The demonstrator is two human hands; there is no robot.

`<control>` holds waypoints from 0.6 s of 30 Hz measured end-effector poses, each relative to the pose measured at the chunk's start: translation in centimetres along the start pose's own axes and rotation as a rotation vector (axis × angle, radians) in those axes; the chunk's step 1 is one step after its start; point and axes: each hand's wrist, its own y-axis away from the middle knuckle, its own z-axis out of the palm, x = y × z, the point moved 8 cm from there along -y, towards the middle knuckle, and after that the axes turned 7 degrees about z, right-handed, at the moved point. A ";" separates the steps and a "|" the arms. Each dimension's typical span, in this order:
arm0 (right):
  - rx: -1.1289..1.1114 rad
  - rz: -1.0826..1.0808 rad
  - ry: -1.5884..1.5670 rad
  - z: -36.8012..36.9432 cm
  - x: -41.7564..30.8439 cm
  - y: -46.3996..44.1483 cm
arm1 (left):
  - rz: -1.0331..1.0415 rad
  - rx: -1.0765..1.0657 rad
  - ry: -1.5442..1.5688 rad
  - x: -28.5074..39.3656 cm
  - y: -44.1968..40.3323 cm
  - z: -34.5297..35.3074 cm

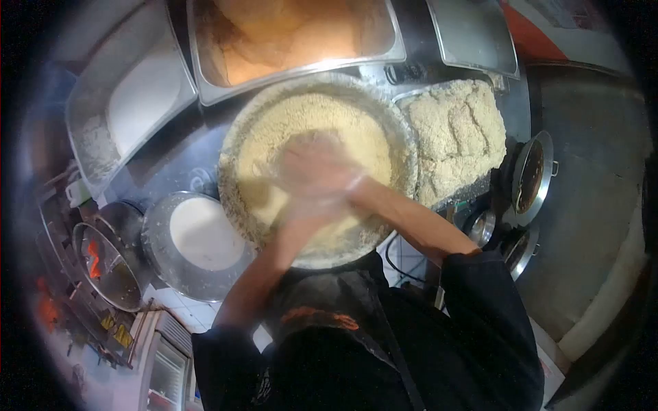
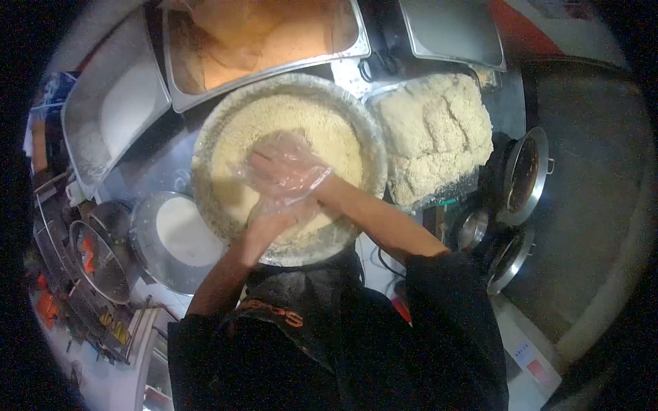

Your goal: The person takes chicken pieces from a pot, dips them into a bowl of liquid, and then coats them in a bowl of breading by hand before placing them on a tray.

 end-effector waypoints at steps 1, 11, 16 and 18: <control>-0.011 0.009 0.023 -0.4 -0.3 0.8 | 0.034 -0.054 0.230 0.1 0.2 0.7; -0.240 -0.104 0.036 2.5 -2.7 -1.0 | -0.172 -0.085 1.046 -2.4 2.7 1.2; -0.242 -0.069 0.039 2.0 -1.8 -0.3 | -0.373 0.141 1.739 -2.7 4.0 0.5; -0.464 0.088 0.067 5.2 -1.8 -0.9 | -0.350 0.308 1.997 -2.5 3.9 0.2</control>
